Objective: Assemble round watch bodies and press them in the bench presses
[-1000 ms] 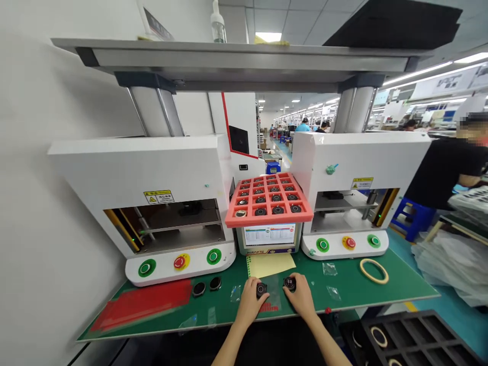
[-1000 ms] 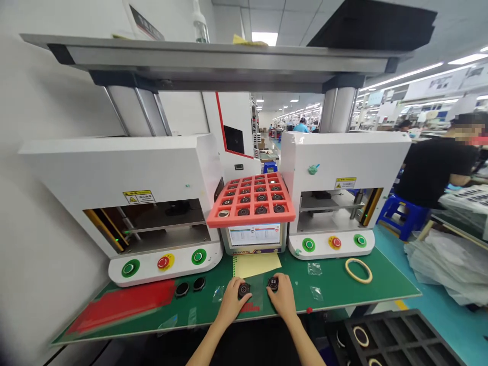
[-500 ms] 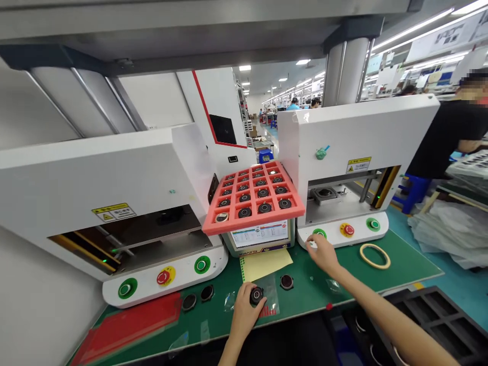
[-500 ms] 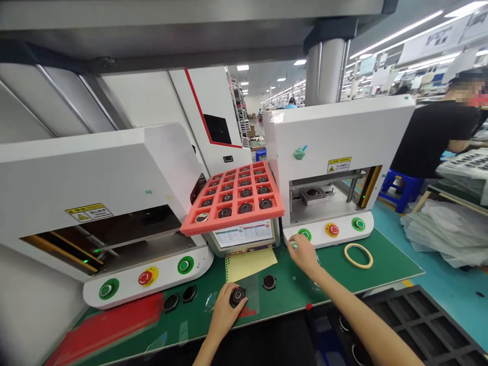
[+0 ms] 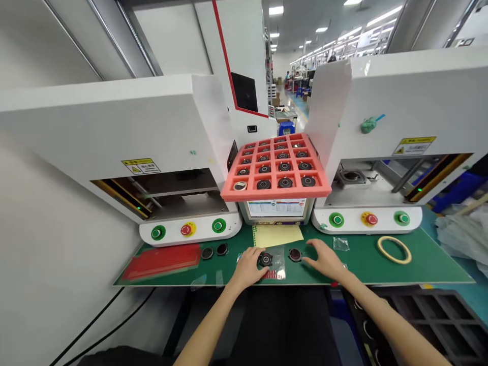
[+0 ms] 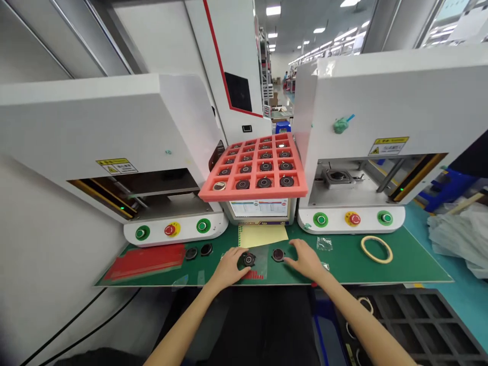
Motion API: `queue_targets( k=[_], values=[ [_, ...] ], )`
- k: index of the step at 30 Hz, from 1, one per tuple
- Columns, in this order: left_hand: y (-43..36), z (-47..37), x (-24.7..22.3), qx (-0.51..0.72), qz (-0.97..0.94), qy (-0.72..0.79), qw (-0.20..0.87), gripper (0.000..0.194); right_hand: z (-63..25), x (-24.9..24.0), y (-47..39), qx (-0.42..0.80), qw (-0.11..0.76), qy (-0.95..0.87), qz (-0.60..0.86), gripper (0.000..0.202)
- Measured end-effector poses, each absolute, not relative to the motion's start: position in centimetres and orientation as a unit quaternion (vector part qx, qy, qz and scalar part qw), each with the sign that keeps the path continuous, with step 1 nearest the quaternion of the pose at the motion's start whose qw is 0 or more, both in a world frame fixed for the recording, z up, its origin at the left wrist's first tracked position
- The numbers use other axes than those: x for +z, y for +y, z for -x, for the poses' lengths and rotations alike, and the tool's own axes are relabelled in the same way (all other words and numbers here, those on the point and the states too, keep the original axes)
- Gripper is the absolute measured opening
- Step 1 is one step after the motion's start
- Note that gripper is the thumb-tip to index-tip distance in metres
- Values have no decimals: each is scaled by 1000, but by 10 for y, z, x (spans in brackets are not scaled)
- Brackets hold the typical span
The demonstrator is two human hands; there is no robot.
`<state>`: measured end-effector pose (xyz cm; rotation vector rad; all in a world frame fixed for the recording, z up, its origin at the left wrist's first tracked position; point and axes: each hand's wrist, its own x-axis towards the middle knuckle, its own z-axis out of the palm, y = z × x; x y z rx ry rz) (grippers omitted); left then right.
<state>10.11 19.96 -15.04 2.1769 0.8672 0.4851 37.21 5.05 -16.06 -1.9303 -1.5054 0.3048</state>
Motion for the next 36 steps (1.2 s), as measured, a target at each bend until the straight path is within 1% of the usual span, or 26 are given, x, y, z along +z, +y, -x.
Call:
queue_targets(
  k=[1,3,5,7,10,14,18,20,25,29,32,36],
  values=[
    [198,-106,-152,187,-841,334,381,40,-362,-164,57,123,325,-579,737,41],
    [196,-116,-155,191,-826,330,415,33,-344,-169,71,131,320,-581,737,47],
    [195,-122,-157,202,-804,331,451,32,-332,-173,81,136,324,-575,739,43],
    [195,-125,-156,217,-771,342,492,38,-328,-176,87,146,337,-563,740,34],
    [195,-124,-154,232,-697,361,574,44,-328,-181,88,177,372,-534,738,27],
    [191,-119,-147,242,-577,368,688,40,-332,-188,84,248,438,-472,723,28],
    [185,-119,-140,244,-501,380,738,22,-336,-199,81,301,505,-375,717,26],
    [181,-119,-139,239,-488,388,744,17,-337,-203,81,314,528,-330,717,25],
    [177,-119,-139,213,-516,412,720,14,-337,-207,82,338,561,-258,711,22],
    [183,-130,-148,201,-556,444,673,18,-343,-207,86,335,572,-214,718,23],
    [190,-152,-158,203,-581,467,635,25,-346,-208,97,329,580,-192,720,25],
    [200,-184,-169,204,-625,478,582,28,-344,-206,117,289,598,-187,724,25]
  ],
)
